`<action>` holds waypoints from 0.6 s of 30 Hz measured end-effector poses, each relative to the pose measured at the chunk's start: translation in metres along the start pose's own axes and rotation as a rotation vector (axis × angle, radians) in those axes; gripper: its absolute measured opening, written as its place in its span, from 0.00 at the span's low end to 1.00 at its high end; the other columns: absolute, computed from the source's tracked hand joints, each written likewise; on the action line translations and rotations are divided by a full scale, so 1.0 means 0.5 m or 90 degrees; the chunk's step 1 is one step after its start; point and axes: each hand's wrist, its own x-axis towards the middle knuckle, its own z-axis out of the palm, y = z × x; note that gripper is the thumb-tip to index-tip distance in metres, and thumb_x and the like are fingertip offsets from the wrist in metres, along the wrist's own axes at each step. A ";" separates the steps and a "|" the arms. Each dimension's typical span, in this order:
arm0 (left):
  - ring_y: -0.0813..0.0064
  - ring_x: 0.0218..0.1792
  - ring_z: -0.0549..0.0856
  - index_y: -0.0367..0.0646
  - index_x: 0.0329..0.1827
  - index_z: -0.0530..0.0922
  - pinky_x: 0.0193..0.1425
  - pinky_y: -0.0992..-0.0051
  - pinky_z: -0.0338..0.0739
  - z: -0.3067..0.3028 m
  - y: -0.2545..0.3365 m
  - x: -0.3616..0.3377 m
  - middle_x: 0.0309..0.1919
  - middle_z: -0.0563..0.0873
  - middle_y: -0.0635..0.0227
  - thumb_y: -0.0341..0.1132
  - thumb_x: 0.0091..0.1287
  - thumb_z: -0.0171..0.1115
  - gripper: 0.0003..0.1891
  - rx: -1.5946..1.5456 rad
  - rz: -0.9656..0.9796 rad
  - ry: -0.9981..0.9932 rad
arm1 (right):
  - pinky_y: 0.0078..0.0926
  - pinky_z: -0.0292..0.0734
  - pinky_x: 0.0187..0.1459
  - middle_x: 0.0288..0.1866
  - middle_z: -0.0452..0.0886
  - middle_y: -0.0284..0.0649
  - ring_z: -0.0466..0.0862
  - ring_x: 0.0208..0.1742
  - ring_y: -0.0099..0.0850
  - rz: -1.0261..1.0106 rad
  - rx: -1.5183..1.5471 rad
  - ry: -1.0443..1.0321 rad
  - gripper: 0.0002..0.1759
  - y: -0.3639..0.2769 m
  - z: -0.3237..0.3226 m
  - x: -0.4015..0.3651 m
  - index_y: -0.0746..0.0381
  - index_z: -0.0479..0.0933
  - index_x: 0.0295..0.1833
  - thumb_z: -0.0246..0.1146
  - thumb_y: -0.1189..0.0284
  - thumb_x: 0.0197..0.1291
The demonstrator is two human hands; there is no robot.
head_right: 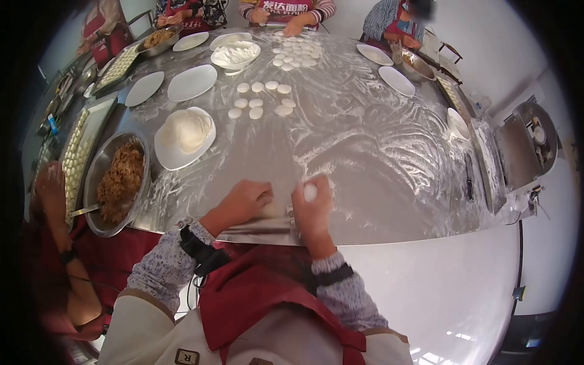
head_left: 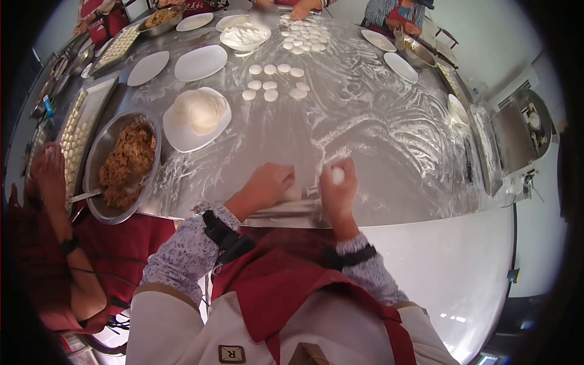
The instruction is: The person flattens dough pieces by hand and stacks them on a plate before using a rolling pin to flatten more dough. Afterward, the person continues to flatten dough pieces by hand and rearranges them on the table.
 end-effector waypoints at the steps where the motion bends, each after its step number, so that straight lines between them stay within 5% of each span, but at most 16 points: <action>1: 0.52 0.33 0.83 0.37 0.40 0.77 0.39 0.62 0.76 -0.004 0.003 -0.002 0.29 0.83 0.52 0.30 0.60 0.55 0.08 0.000 0.000 0.002 | 0.35 0.74 0.35 0.27 0.75 0.47 0.77 0.28 0.42 0.035 0.035 -0.006 0.08 0.006 -0.012 -0.016 0.63 0.70 0.33 0.63 0.74 0.53; 3: 0.51 0.33 0.82 0.38 0.39 0.77 0.38 0.61 0.75 -0.014 0.012 -0.015 0.29 0.82 0.51 0.30 0.60 0.55 0.08 -0.064 -0.084 0.023 | 0.35 0.73 0.35 0.27 0.74 0.46 0.77 0.28 0.41 0.047 0.061 -0.012 0.08 0.007 -0.019 -0.025 0.63 0.70 0.33 0.63 0.74 0.53; 7: 0.50 0.33 0.82 0.38 0.39 0.77 0.39 0.61 0.75 0.011 0.037 -0.022 0.29 0.83 0.51 0.30 0.60 0.55 0.08 -0.077 -0.066 0.009 | 0.36 0.73 0.35 0.27 0.74 0.47 0.77 0.29 0.41 0.007 0.013 -0.018 0.08 -0.017 0.020 0.036 0.64 0.70 0.33 0.63 0.74 0.53; 10: 0.47 0.34 0.81 0.39 0.36 0.77 0.41 0.58 0.75 0.037 0.046 -0.016 0.29 0.83 0.52 0.32 0.60 0.55 0.07 -0.097 -0.056 0.128 | 0.38 0.73 0.35 0.28 0.76 0.47 0.78 0.30 0.44 0.003 0.020 -0.045 0.09 -0.027 0.046 0.067 0.64 0.70 0.34 0.63 0.72 0.54; 12: 0.48 0.35 0.82 0.39 0.36 0.78 0.40 0.58 0.75 0.030 0.041 -0.015 0.30 0.83 0.52 0.32 0.60 0.55 0.07 -0.104 -0.043 0.128 | 0.32 0.72 0.33 0.25 0.72 0.43 0.75 0.28 0.32 -0.078 -0.034 0.011 0.08 -0.005 0.042 0.054 0.64 0.69 0.32 0.62 0.73 0.55; 13: 0.48 0.35 0.82 0.39 0.36 0.78 0.40 0.58 0.75 0.019 0.035 -0.020 0.30 0.83 0.52 0.32 0.60 0.55 0.07 -0.100 -0.043 0.138 | 0.35 0.73 0.34 0.27 0.75 0.46 0.78 0.29 0.41 -0.055 -0.036 0.002 0.08 0.004 0.028 0.040 0.64 0.70 0.34 0.63 0.73 0.53; 15: 0.48 0.35 0.82 0.40 0.36 0.78 0.40 0.56 0.75 -0.001 0.019 -0.035 0.31 0.83 0.52 0.32 0.60 0.55 0.07 -0.025 -0.050 0.019 | 0.33 0.73 0.33 0.26 0.74 0.44 0.77 0.27 0.37 -0.036 0.009 -0.009 0.08 0.014 0.000 0.003 0.63 0.71 0.33 0.63 0.74 0.53; 18: 0.49 0.36 0.82 0.40 0.36 0.78 0.40 0.56 0.75 0.002 0.020 -0.046 0.31 0.83 0.52 0.32 0.60 0.54 0.07 -0.055 -0.061 0.062 | 0.32 0.72 0.32 0.25 0.73 0.43 0.76 0.27 0.35 0.043 0.065 -0.006 0.07 0.012 -0.014 -0.026 0.63 0.70 0.32 0.63 0.74 0.52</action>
